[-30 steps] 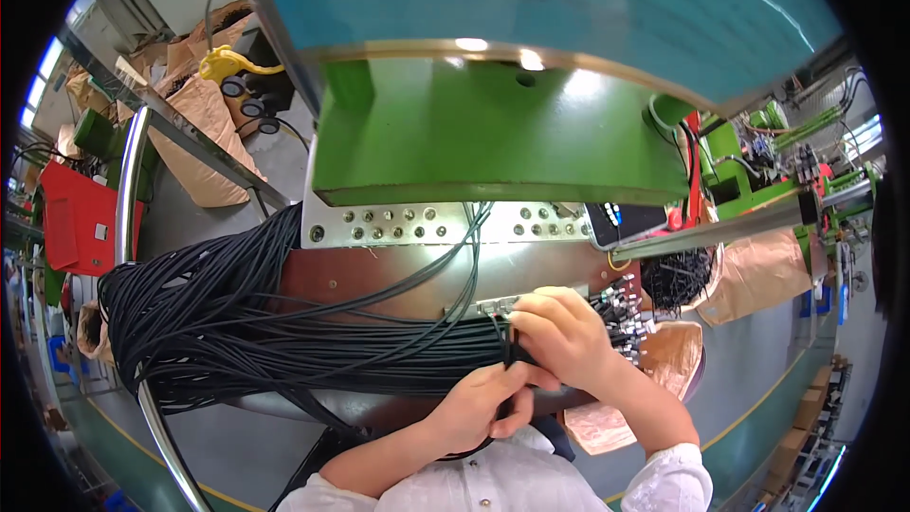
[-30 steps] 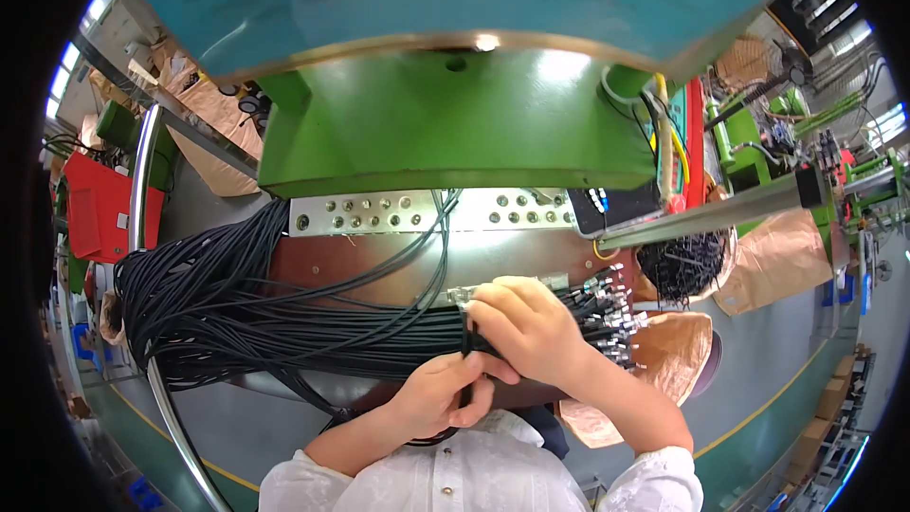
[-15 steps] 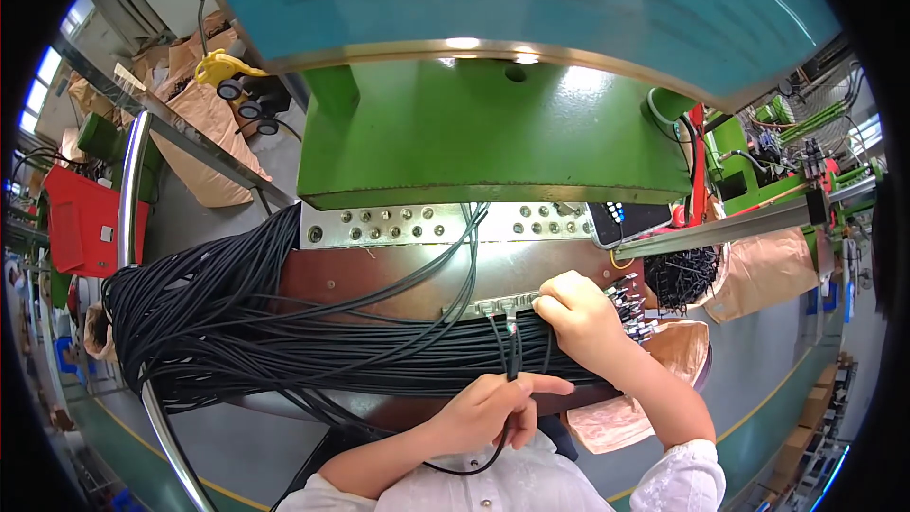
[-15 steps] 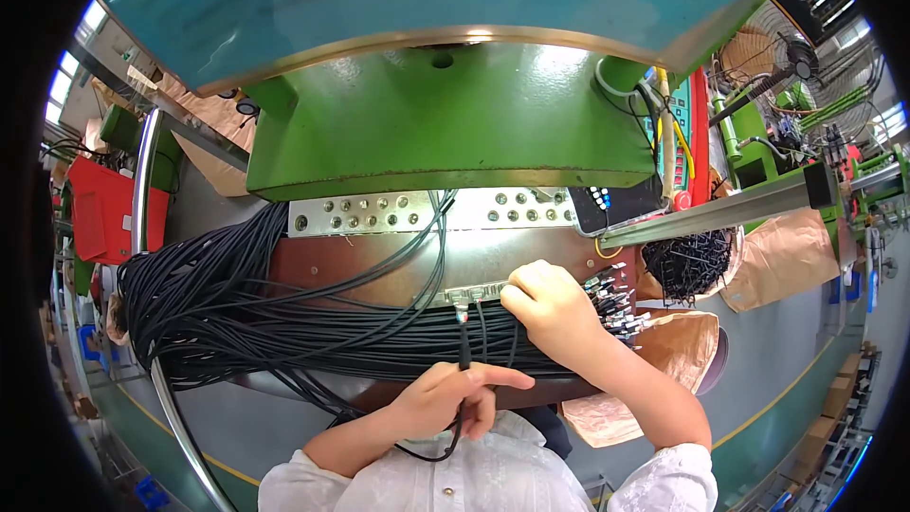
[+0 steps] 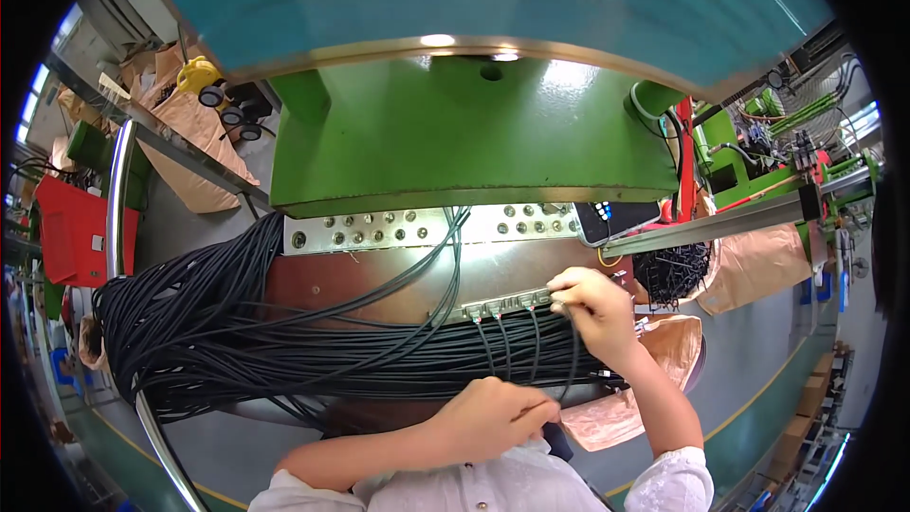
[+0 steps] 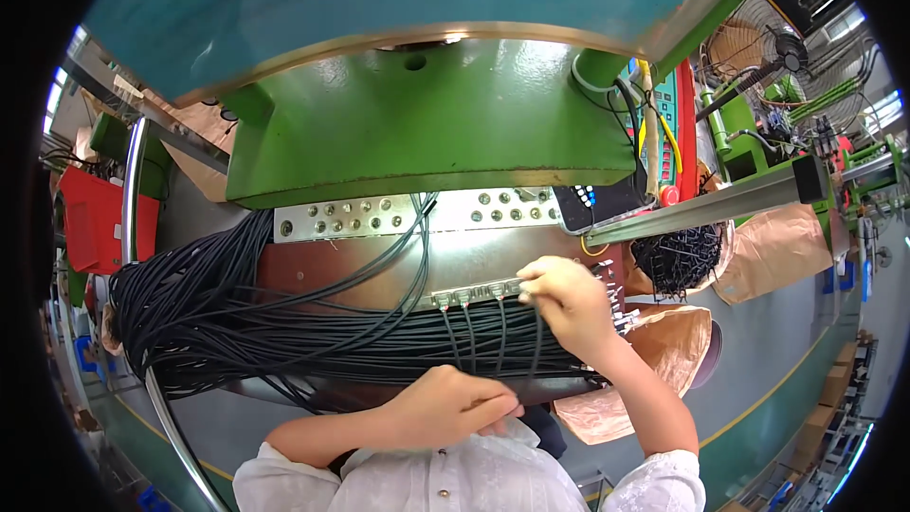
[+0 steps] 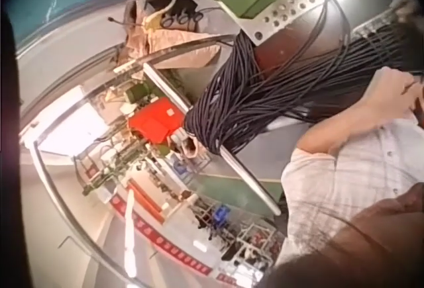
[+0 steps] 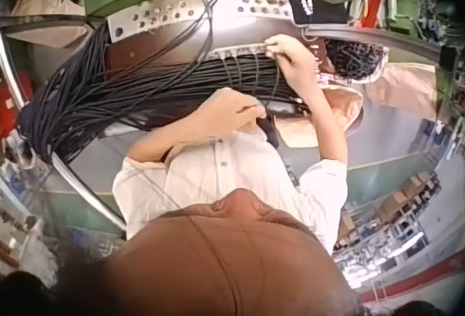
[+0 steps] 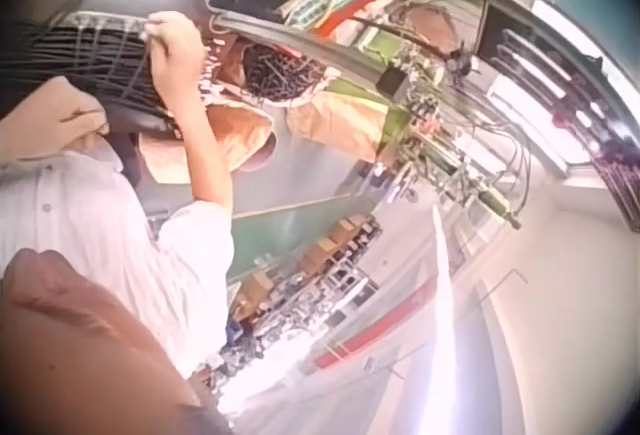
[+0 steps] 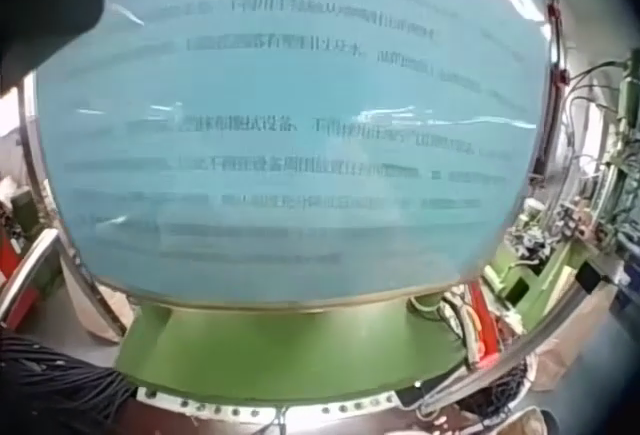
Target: Feeding bundles of black wires into an industrial processing machine for labeling or crimping.
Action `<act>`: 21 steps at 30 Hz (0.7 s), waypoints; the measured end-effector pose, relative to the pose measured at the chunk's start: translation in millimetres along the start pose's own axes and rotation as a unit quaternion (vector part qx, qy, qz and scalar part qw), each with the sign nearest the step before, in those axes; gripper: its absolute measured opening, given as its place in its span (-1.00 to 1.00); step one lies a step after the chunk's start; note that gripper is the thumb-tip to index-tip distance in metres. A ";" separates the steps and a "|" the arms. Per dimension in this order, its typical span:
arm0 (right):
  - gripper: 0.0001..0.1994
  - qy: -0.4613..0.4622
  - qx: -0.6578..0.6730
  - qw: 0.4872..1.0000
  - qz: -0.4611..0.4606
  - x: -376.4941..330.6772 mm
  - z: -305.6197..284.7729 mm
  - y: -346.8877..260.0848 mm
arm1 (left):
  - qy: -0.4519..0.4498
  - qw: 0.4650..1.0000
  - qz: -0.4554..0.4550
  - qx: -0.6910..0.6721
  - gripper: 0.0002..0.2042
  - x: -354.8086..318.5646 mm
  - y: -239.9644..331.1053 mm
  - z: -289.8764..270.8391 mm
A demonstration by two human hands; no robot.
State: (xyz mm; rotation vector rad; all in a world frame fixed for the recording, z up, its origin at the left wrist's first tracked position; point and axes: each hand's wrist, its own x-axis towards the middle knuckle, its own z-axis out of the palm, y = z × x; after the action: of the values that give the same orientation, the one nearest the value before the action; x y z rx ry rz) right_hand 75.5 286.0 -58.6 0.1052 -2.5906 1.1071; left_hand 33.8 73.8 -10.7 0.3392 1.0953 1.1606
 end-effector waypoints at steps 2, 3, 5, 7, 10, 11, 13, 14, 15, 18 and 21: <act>-0.86 -0.048 -0.006 0.999 -0.004 2.7 8.5 2.7 | 0.090 0.966 0.088 0.226 -0.71 -18.3 3.6 -8.6; -0.84 -0.072 -0.011 0.997 -0.007 4.2 10.2 3.8 | 0.132 0.923 0.133 0.335 -0.73 -25.2 4.6 -15.2; -0.84 -0.074 0.019 0.997 0.024 3.5 10.6 6.4 | 0.204 0.905 0.187 0.324 -0.74 -31.7 0.9 -38.1; -0.84 -0.078 0.077 0.991 0.081 2.4 8.9 7.3 | 0.303 0.887 0.227 0.266 -0.73 -38.6 4.7 -66.0; -0.84 -0.112 0.037 0.990 0.075 4.2 2.6 6.3 | 0.404 0.867 0.231 0.179 -0.71 -20.2 10.9 -117.7; -0.84 -0.127 0.020 0.989 0.067 7.2 4.0 4.6 | 0.439 0.850 0.224 0.185 -0.72 -11.1 13.0 -135.8; -0.83 -0.136 0.002 0.988 0.070 10.3 3.7 -2.3 | 0.468 0.835 0.217 0.190 -0.72 9.7 14.8 -159.9; -0.81 -0.145 -0.016 0.987 0.071 11.4 4.9 -4.6 | 0.405 0.864 0.299 0.020 -0.72 25.7 13.7 -163.0; -0.80 -0.154 -0.034 0.985 0.069 14.8 3.9 -4.9 | 0.329 0.856 0.371 -0.150 -0.73 39.3 16.5 -162.8; -0.84 -0.195 0.001 0.977 0.087 20.5 -2.7 -3.5 | 0.275 0.921 0.222 -0.161 -0.74 69.1 22.9 -155.8; -0.88 -0.187 0.036 0.980 0.059 60.8 -2.7 0.2 | 0.220 0.933 0.199 -0.205 -0.75 63.4 25.5 -154.9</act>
State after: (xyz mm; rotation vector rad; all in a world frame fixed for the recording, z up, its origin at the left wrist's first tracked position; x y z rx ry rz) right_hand 18.7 291.6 -37.5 0.1958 -2.9180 1.3344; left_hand -109.6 92.6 -98.8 -0.0389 1.1594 1.8544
